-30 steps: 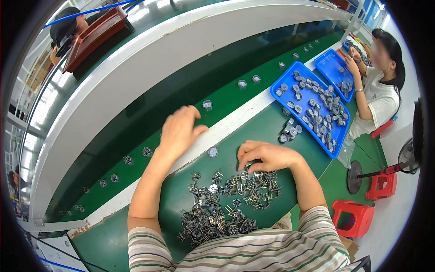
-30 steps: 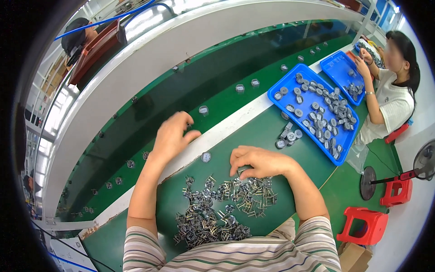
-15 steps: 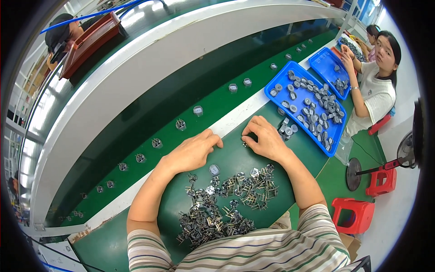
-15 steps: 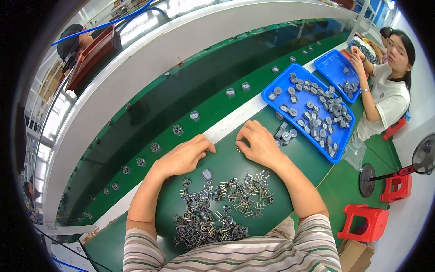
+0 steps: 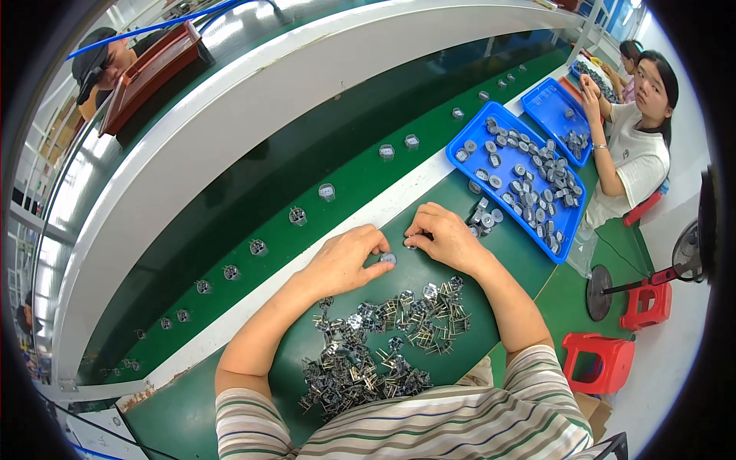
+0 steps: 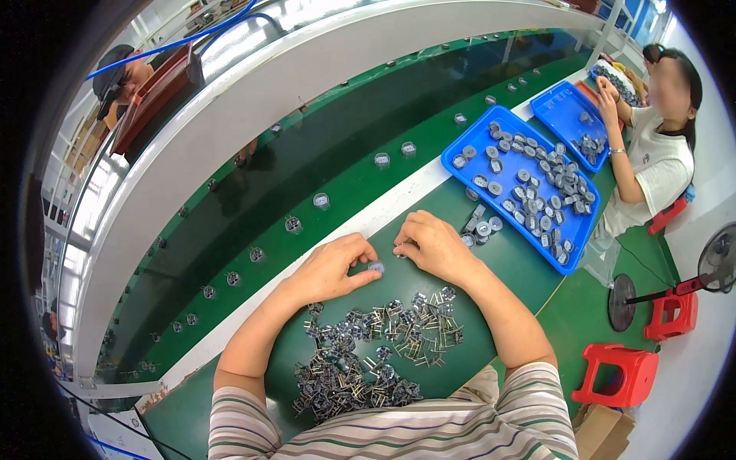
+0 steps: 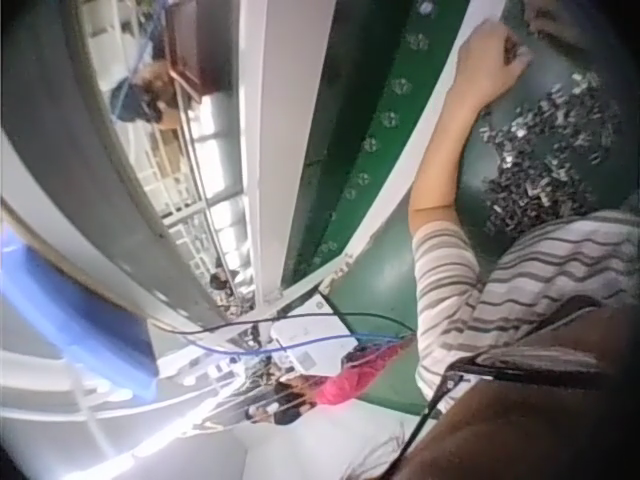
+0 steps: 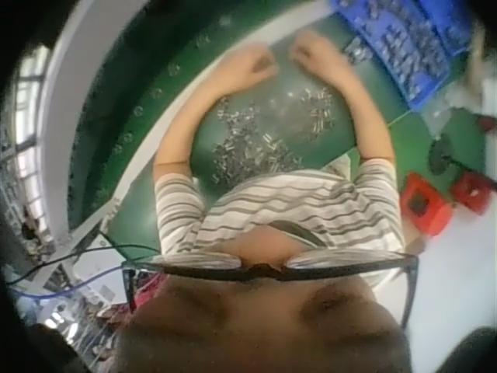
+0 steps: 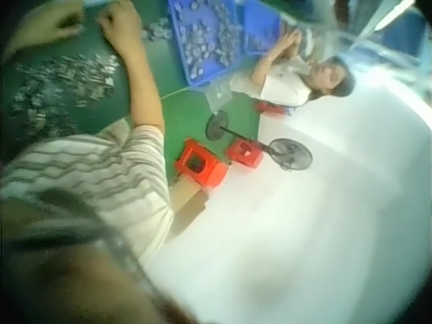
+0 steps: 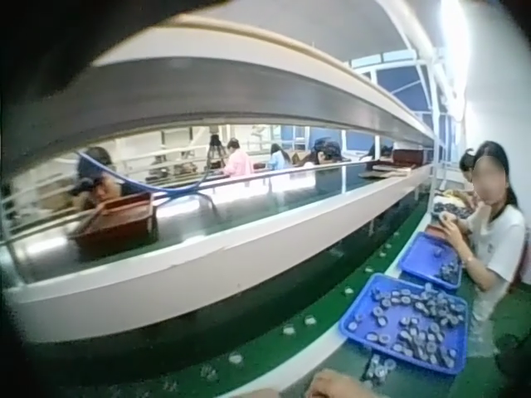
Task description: The person assembles small electronic components by hand, inserting metal pins into plastic housings at an industrial workstation.
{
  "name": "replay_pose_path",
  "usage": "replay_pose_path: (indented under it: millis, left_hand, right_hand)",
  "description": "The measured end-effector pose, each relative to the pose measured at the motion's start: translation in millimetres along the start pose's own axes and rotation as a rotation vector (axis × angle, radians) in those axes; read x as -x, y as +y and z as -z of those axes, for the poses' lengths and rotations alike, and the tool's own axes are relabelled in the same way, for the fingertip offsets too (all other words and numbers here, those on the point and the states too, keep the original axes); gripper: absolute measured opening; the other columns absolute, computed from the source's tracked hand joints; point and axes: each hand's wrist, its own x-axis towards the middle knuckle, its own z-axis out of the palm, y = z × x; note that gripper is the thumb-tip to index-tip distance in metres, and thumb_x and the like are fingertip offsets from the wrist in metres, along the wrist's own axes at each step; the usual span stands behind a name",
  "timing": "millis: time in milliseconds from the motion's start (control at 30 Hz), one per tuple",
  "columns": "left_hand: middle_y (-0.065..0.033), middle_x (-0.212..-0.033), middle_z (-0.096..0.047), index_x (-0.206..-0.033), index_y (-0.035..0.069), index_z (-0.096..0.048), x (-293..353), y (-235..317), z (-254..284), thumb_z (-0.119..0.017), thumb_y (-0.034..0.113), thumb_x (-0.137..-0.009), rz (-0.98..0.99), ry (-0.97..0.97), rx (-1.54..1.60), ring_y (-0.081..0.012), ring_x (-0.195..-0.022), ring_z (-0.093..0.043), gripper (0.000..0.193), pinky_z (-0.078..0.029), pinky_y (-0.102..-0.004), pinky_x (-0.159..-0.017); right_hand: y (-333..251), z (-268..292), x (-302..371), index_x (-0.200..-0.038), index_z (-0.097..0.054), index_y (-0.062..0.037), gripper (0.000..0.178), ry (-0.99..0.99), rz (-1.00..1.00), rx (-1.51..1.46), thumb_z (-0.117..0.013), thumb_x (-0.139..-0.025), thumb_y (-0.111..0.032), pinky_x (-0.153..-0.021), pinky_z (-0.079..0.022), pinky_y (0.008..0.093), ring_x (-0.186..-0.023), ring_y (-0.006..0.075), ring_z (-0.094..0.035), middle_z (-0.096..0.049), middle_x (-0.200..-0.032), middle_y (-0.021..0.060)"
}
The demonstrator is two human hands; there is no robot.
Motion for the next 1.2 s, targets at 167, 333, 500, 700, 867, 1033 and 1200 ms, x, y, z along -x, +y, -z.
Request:
replay_pose_path:
  millis: [167,333,500,700,867,1033,1200]
  left_hand:
    - [-0.0102,-0.108,-0.065,-0.113,0.007,-0.065,-4,7,-3,-0.085,0.030,-0.087,0.022,0.122,0.031,-0.0295,-0.101,-0.068,0.040,-0.056,-0.0441,-0.086]
    - [-0.0092,-0.109,-0.063,-0.114,0.007,-0.067,-4,-8,-20,-0.086,0.029,-0.086,0.001,0.189,-0.047,-0.0302,-0.101,-0.068,0.040,-0.055,-0.0437,-0.085]
    - [-0.0085,-0.108,-0.063,-0.108,0.007,-0.069,-6,-4,-20,-0.087,0.026,-0.084,0.065,0.170,-0.023,-0.0306,-0.100,-0.068,0.035,-0.055,-0.0438,-0.083]
    - [-0.0090,-0.106,-0.064,-0.106,0.005,-0.070,-6,-4,-20,-0.087,0.025,-0.084,0.083,0.200,-0.001,-0.0306,-0.100,-0.068,0.034,-0.055,-0.0431,-0.084]
    - [-0.0087,-0.105,-0.065,-0.105,0.005,-0.071,-6,-6,-21,-0.087,0.024,-0.083,0.066,0.203,0.006,-0.0301,-0.098,-0.069,0.034,-0.056,-0.0422,-0.083]
    - [-0.0079,-0.104,-0.065,-0.104,0.005,-0.072,-6,-8,-20,-0.088,0.024,-0.082,0.072,0.192,0.038,-0.0295,-0.096,-0.069,0.034,-0.056,-0.0415,-0.082]
    - [-0.0080,-0.104,-0.065,-0.103,0.005,-0.072,-7,-8,-19,-0.089,0.024,-0.081,0.060,0.177,0.044,-0.0291,-0.096,-0.069,0.033,-0.056,-0.0412,-0.082]
  right_hand:
    - [4,1,3,-0.088,-0.072,-0.0019,0.014,0.033,-0.065,-0.005,-0.083,-0.086,-0.010,-0.070,-0.052,0.0402,-0.087,0.0271,-0.065,-0.066,-0.085,0.0089]
    - [-7,-9,-3,-0.087,-0.072,-0.0032,0.015,0.101,-0.216,-0.268,-0.085,-0.085,-0.009,-0.070,-0.051,0.0372,-0.087,0.0239,-0.065,-0.069,-0.087,0.0066]
    - [-5,-20,-3,-0.086,-0.071,-0.0064,0.015,0.066,0.043,-0.187,-0.086,-0.083,-0.008,-0.078,-0.049,0.0366,-0.087,0.0219,-0.064,-0.069,-0.088,0.0016]
    - [-12,-18,-3,-0.085,-0.070,-0.0087,0.017,0.084,0.091,-0.043,-0.087,-0.081,-0.008,-0.078,-0.042,0.0378,-0.088,0.0210,-0.062,-0.067,-0.086,0.0004]
    - [-16,-20,-4,-0.085,-0.070,-0.0087,0.018,0.139,0.220,0.053,-0.087,-0.079,-0.008,-0.076,-0.040,0.0380,-0.088,0.0214,-0.062,-0.067,-0.087,0.0004]
    - [-14,-21,-5,-0.085,-0.071,-0.0085,0.016,0.120,0.201,-0.012,-0.086,-0.079,-0.007,-0.076,-0.040,0.0377,-0.087,0.0215,-0.063,-0.067,-0.088,0.0005]
    - [-8,-26,-3,-0.086,-0.070,-0.0071,0.015,0.088,0.110,-0.118,-0.084,-0.081,-0.006,-0.078,-0.045,0.0391,-0.085,0.0233,-0.063,-0.067,-0.088,0.0017]
